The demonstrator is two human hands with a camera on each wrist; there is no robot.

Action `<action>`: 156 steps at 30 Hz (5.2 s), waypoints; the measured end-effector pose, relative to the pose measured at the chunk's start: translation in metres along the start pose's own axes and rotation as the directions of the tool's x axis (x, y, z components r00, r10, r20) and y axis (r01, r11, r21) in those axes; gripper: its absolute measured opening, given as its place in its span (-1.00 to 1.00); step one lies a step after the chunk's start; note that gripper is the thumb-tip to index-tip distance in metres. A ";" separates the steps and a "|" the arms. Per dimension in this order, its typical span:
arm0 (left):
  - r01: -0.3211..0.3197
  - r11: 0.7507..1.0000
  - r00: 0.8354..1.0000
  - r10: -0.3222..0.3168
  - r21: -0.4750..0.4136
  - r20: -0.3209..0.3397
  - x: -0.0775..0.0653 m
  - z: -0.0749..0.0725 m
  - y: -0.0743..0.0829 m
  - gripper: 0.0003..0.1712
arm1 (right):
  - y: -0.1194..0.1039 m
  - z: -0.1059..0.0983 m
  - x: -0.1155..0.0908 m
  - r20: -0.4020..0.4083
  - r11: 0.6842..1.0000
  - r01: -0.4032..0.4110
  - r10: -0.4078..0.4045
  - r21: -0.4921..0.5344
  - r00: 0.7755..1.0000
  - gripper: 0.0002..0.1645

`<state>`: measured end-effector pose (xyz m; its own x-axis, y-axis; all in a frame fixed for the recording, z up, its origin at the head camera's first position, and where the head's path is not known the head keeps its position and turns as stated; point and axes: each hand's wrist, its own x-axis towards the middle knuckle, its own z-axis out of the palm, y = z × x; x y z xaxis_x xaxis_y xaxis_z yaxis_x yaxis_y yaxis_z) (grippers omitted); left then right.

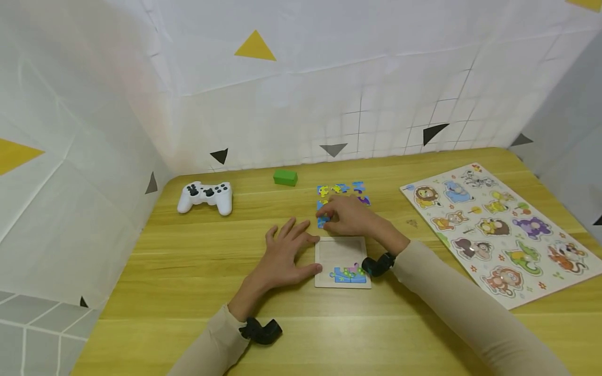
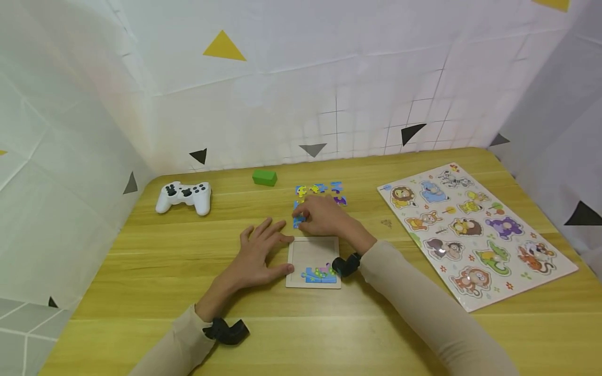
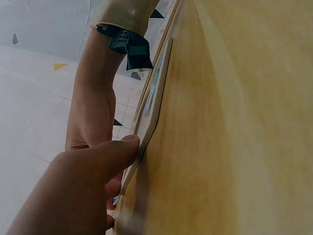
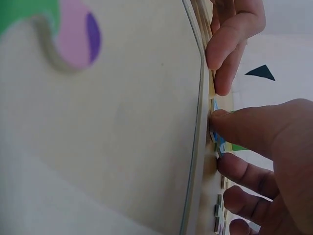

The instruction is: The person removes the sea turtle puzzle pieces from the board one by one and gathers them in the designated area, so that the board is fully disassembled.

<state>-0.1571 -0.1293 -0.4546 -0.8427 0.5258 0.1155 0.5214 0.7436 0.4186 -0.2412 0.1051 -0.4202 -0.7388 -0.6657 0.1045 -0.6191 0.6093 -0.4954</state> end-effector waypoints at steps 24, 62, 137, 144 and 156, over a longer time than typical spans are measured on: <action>-0.005 1.000 1.000 0.005 0.007 -0.002 -0.001 -0.001 0.000 -0.30 | -0.001 -0.008 -0.006 -0.019 0.998 -0.044 0.044 0.036 0.999 -0.60; -0.004 0.999 1.000 0.005 0.035 -0.008 0.000 0.000 0.000 -0.29 | -0.012 -0.010 -0.068 0.134 0.986 0.063 -0.084 0.154 0.988 -0.67; -0.002 1.000 1.000 0.002 0.016 -0.009 0.000 0.000 0.001 -0.30 | -0.021 -0.005 -0.075 0.321 0.858 0.004 -0.197 0.513 0.926 -0.77; -0.007 1.000 1.000 0.007 0.015 -0.014 0.000 -0.001 0.001 -0.30 | -0.021 -0.009 -0.076 0.293 0.872 -0.002 -0.163 0.490 0.942 -0.77; -0.002 1.000 1.000 0.003 0.028 -0.021 0.000 0.001 0.000 -0.30 | -0.005 -0.018 -0.074 0.121 0.918 -0.060 0.013 0.392 0.993 -0.91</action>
<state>-0.1568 -0.1284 -0.4552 -0.8439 0.5192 0.1351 0.5267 0.7537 0.3932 -0.1878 0.1588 -0.4098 -0.7094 -0.7048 -0.0070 -0.4195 0.4303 -0.7993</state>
